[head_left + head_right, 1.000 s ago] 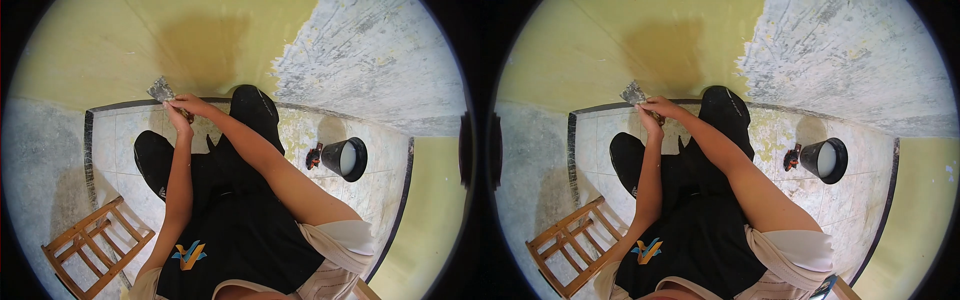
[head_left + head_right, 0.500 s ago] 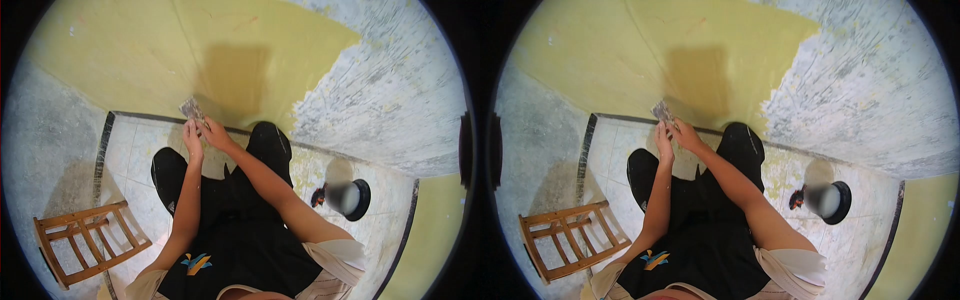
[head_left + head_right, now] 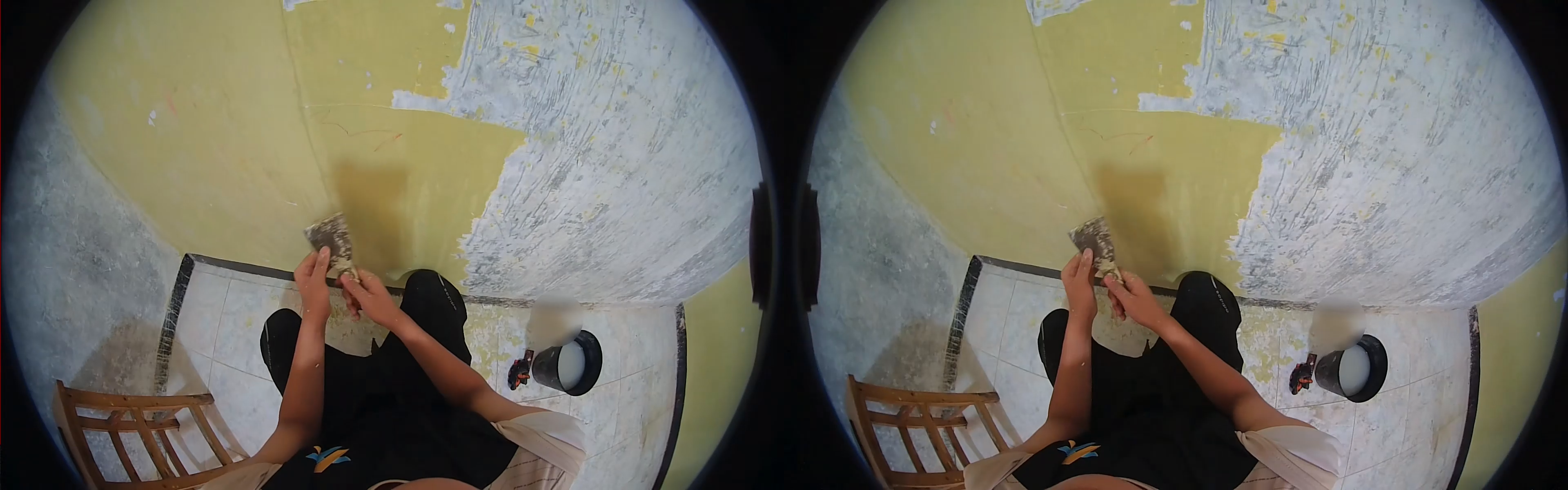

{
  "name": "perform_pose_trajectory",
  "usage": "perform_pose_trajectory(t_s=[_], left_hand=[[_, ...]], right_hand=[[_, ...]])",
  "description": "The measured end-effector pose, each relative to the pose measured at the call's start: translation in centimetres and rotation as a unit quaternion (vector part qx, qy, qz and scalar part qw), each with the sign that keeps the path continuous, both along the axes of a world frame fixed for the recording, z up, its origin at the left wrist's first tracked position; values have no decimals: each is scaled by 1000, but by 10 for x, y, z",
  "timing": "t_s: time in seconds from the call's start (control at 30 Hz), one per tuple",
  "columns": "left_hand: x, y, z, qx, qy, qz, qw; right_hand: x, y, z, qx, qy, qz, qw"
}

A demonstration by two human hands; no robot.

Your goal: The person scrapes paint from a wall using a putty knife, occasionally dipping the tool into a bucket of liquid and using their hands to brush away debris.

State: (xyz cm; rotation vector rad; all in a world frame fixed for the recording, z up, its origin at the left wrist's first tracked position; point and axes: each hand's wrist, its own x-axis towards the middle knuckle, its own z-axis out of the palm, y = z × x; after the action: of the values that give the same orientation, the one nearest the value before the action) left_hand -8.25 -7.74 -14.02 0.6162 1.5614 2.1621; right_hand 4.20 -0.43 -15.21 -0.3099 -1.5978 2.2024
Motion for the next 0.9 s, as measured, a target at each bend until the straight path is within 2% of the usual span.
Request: perform_pose_trajectory(t_s=[0.07,0.13,0.2,0.27,0.33,0.43,0.53,0.8,0.9], left_hand=[[18,21,49,64,17,-49,997],[33,44,91,52,39,-28,997],[20,66,112,2,136,-122,983],[39,87,148,78,94,-170,978],[46,104,166,86,97,-190,973],[49,124,179,87,104,-210,968],[50,130,189,73,99,-220,968],[31,140,194,76,135,-243,957],[30,140,198,43,150,-232,960]], right_hand=[[14,2,28,1,16,-42,999],[26,5,57,-1,26,-87,996],[33,13,87,79,22,-202,976],[38,23,103,92,33,-236,967],[40,32,120,108,49,-270,956],[43,40,143,91,87,-307,943],[43,50,148,117,77,-318,938],[29,49,158,80,98,-312,941],[28,45,164,56,93,-303,947]])
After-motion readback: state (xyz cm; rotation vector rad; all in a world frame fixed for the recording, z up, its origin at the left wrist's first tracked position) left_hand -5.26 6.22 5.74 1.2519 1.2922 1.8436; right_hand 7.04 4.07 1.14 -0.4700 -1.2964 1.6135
